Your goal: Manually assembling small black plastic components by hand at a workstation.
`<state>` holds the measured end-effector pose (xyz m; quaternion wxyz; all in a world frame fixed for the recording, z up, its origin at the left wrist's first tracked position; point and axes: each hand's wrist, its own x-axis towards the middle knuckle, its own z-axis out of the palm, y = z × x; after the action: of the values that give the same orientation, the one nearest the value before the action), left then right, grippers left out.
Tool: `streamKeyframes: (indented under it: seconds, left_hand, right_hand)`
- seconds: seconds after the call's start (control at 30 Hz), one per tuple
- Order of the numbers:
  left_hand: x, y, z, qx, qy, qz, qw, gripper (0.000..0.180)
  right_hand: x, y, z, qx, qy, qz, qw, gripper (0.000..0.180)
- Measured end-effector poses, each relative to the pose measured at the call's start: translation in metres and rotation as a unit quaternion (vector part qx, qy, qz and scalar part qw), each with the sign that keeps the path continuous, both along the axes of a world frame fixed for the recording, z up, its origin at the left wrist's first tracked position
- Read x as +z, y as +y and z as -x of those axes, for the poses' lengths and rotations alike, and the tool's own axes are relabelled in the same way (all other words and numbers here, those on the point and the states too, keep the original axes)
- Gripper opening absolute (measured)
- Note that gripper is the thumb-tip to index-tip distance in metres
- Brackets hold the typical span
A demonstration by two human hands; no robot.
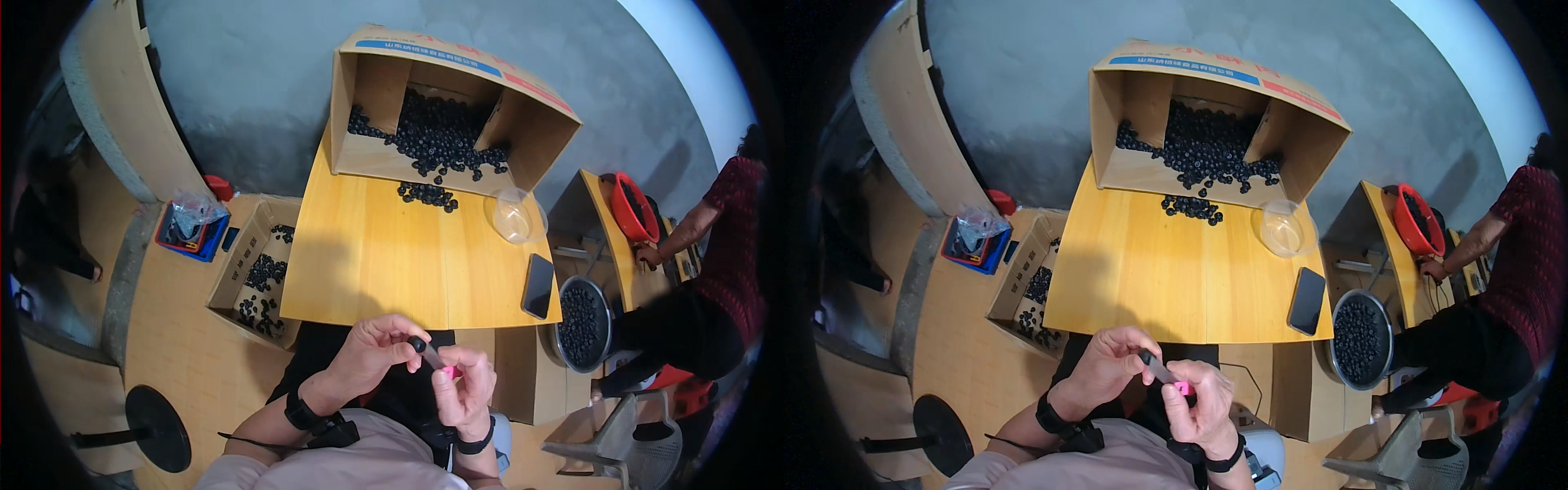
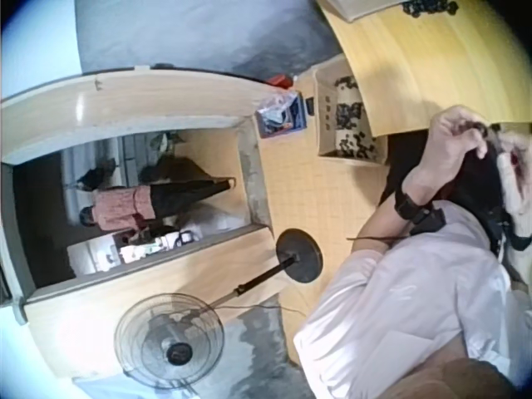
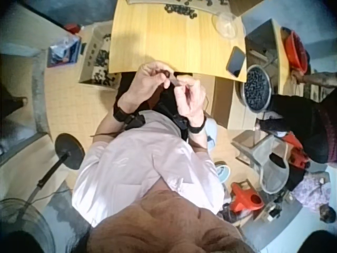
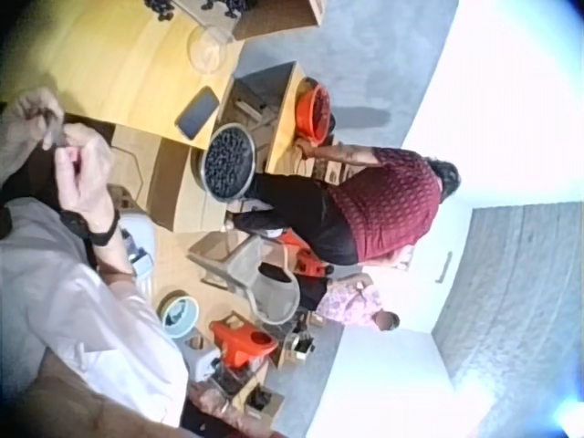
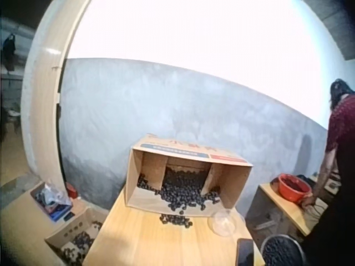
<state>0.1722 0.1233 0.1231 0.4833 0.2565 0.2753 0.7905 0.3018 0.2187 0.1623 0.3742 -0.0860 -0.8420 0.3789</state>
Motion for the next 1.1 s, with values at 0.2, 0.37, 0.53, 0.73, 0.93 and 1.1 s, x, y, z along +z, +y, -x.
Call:
streamKeyframes:
  seconds: [0.2,0.37,0.53,0.73,0.93,1.1]
  left_hand:
    - [0.007,-0.004,0.001,0.009,0.041,0.014,0.999,0.017]
    - [0.009,-0.009,0.0,0.045,0.12,0.029,0.991,0.011]
    - [0.008,-0.009,0.001,0.08,0.182,0.021,0.98,0.01]
    - [0.009,-0.009,0.0,0.097,0.209,0.03,0.973,0.005]
    - [0.008,-0.01,-0.002,0.087,0.211,0.041,0.973,0.005]
    - [0.008,-0.009,-0.003,0.08,0.193,0.032,0.977,0.006]
  right_hand:
    - [0.001,-0.006,0.007,0.02,0.027,-0.039,0.999,0.018]
    - [0.005,-0.007,0.011,0.018,0.015,-0.047,0.999,0.015]
    - [0.003,-0.005,0.009,0.023,0.005,-0.043,0.999,0.014]
    - [-0.001,-0.008,0.006,0.021,-0.001,0.03,0.999,0.015]
    - [-0.003,-0.003,0.007,0.039,0.01,0.04,0.998,0.014]
    - [-0.008,-0.001,0.008,0.058,0.031,0.041,0.997,0.014]
